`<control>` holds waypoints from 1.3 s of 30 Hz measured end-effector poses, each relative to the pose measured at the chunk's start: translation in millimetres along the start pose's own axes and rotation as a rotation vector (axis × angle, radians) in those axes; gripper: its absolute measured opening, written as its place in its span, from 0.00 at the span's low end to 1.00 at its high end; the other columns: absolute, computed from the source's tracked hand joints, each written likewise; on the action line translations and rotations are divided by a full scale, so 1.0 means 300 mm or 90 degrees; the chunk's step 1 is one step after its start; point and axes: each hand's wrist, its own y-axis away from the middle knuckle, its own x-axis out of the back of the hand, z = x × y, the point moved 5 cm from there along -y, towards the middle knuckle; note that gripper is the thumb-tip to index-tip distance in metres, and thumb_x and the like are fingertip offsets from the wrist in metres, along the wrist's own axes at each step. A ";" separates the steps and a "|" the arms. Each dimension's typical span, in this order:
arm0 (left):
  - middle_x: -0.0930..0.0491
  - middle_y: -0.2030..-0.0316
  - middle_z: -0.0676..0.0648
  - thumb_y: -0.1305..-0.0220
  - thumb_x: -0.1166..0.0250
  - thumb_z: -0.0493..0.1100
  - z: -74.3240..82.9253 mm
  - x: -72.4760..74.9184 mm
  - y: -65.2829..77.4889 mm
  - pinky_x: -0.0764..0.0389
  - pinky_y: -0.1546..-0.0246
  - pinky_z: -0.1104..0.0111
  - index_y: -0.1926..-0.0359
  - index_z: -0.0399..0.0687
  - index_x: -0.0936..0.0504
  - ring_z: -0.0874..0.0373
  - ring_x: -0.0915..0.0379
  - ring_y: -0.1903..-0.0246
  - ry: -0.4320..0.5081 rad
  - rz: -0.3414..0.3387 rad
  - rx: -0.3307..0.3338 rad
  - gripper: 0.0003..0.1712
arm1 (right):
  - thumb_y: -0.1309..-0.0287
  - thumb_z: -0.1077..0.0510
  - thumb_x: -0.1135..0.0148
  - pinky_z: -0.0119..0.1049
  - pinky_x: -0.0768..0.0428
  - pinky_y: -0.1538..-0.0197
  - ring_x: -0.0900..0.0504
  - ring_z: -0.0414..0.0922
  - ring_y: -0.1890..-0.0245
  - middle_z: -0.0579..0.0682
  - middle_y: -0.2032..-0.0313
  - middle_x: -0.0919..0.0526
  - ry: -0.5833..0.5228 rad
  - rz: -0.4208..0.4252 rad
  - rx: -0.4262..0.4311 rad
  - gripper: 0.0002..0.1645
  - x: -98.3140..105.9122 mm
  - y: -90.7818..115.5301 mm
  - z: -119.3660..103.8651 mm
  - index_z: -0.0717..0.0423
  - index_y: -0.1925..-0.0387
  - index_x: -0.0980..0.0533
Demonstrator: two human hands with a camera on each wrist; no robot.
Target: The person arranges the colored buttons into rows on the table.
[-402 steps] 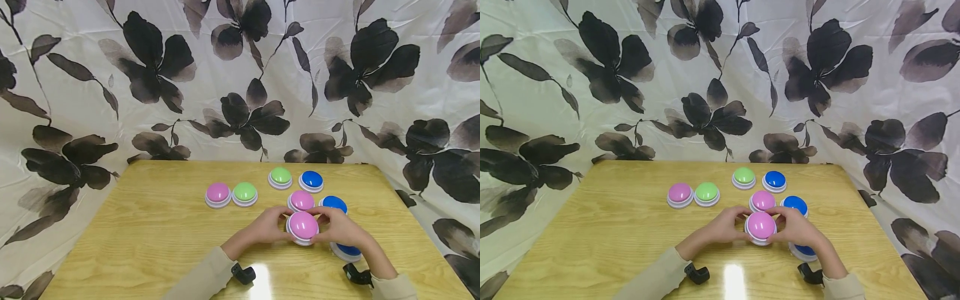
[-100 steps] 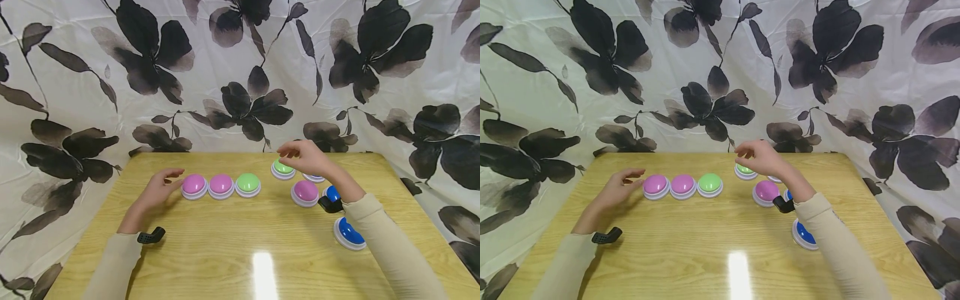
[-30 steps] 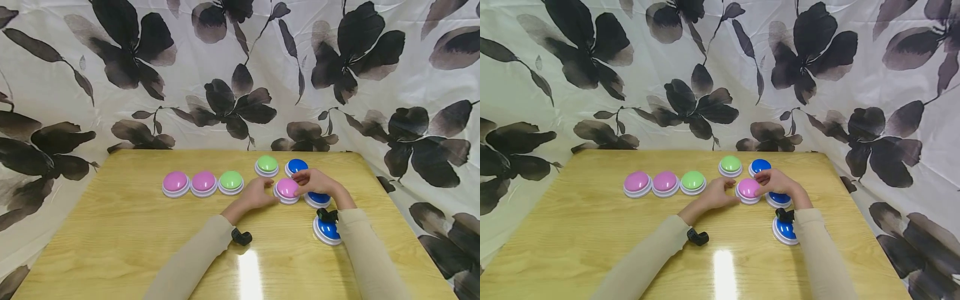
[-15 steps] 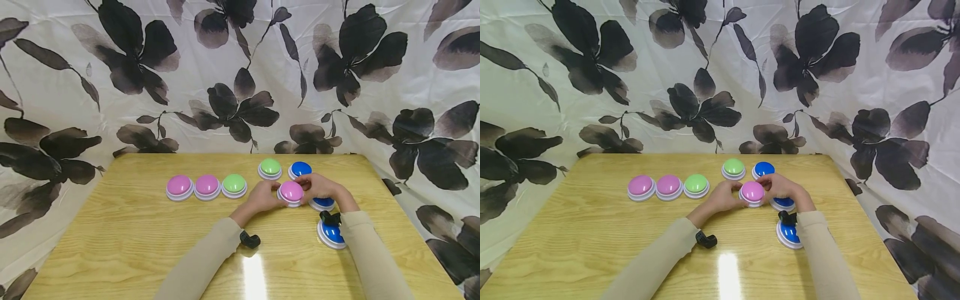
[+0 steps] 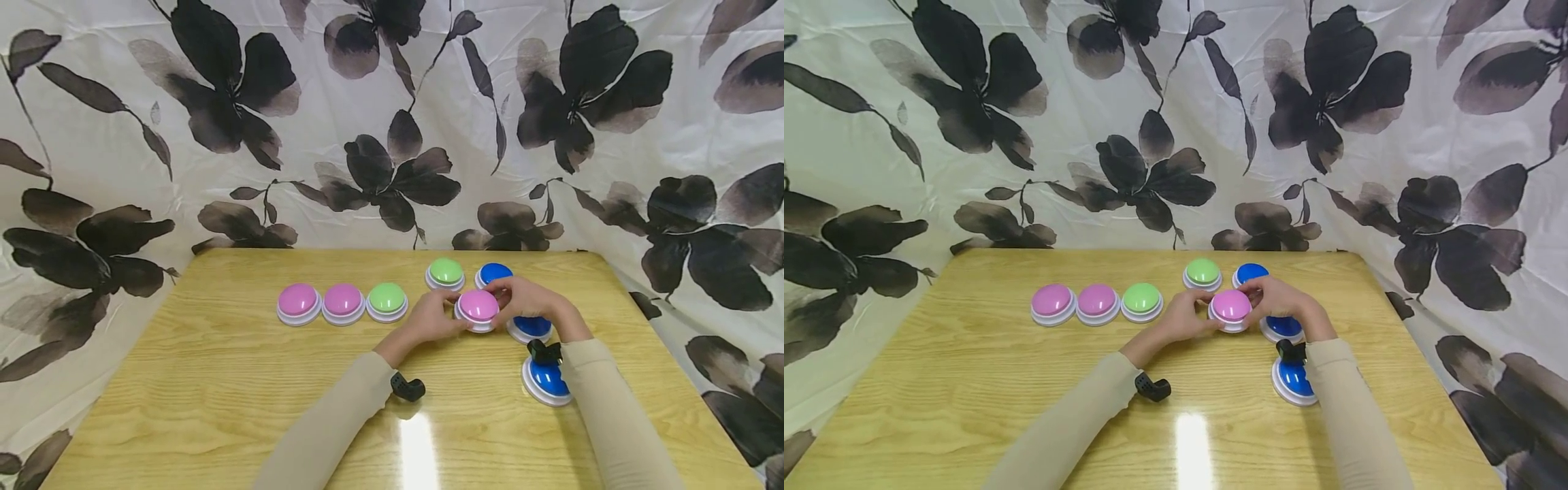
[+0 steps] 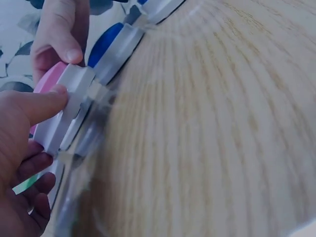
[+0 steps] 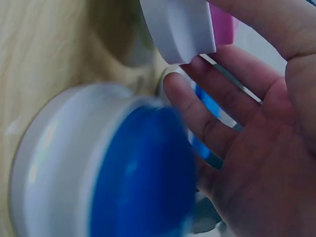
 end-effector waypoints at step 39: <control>0.26 0.45 0.49 0.53 0.22 0.56 -0.098 0.485 0.224 0.25 0.50 0.59 0.39 0.45 0.26 0.48 0.31 0.47 0.003 0.120 0.030 0.42 | 0.58 0.55 0.20 0.40 0.19 0.55 0.20 0.52 0.56 0.50 0.50 0.21 -0.009 0.018 0.201 0.40 -0.115 -0.210 -0.500 0.57 0.42 0.25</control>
